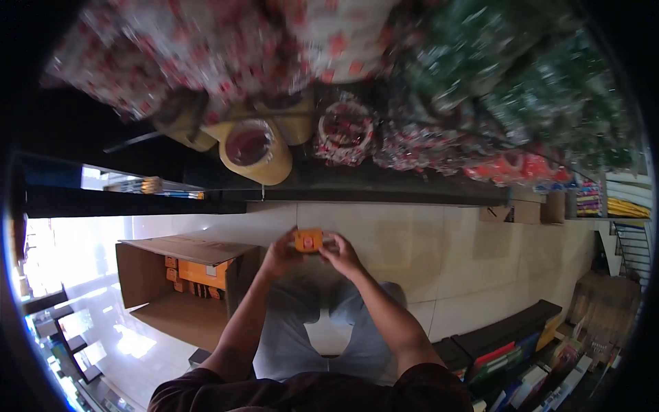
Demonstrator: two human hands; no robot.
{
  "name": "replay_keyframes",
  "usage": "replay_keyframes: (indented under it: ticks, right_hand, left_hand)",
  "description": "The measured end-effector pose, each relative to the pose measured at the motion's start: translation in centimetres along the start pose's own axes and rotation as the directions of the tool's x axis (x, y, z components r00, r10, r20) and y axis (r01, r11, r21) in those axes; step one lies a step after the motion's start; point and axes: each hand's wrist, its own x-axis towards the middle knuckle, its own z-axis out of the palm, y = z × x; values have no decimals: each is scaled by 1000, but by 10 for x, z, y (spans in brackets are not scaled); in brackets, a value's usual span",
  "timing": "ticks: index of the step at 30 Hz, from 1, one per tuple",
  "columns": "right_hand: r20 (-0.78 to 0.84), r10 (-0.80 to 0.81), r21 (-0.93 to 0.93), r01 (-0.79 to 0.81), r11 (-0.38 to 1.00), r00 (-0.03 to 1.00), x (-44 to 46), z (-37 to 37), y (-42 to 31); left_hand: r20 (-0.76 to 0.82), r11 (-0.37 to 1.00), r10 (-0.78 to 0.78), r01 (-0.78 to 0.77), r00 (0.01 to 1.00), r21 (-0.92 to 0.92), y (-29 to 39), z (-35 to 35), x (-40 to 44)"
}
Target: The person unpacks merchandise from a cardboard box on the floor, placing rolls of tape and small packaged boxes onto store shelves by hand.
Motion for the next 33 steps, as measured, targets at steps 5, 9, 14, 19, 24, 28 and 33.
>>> replay_keyframes:
  ticks: [5,9,14,19,24,28,33]
  right_hand:
    - [-25,-149,126,151,981,989,116,-6,8]
    - [-95,-336,56,342,938,937,171,-6,25]
    - [-169,-427,16,435,900,889,202,-6,43]
    - [-108,-412,-83,405,911,905,206,-2,42]
    - [-78,-458,-51,455,889,886,214,-1,43]
    - [-125,-454,-11,456,890,882,220,3,46]
    - [-121,-473,-127,459,880,873,217,3,50]
  left_hand:
    - [-63,928,283,-257,957,269,-27,-40,109]
    - [-82,851,440,-386,894,356,-54,-56,162]
    - [-54,592,512,-306,858,745,-33,-58,167]
    - [-82,579,550,-309,831,754,-47,-66,167]
    - [-92,597,571,-335,816,729,-43,-69,166]
    - [-68,507,626,-340,777,792,-39,-70,168]
    - [-102,561,588,-314,803,766,-45,-68,166]
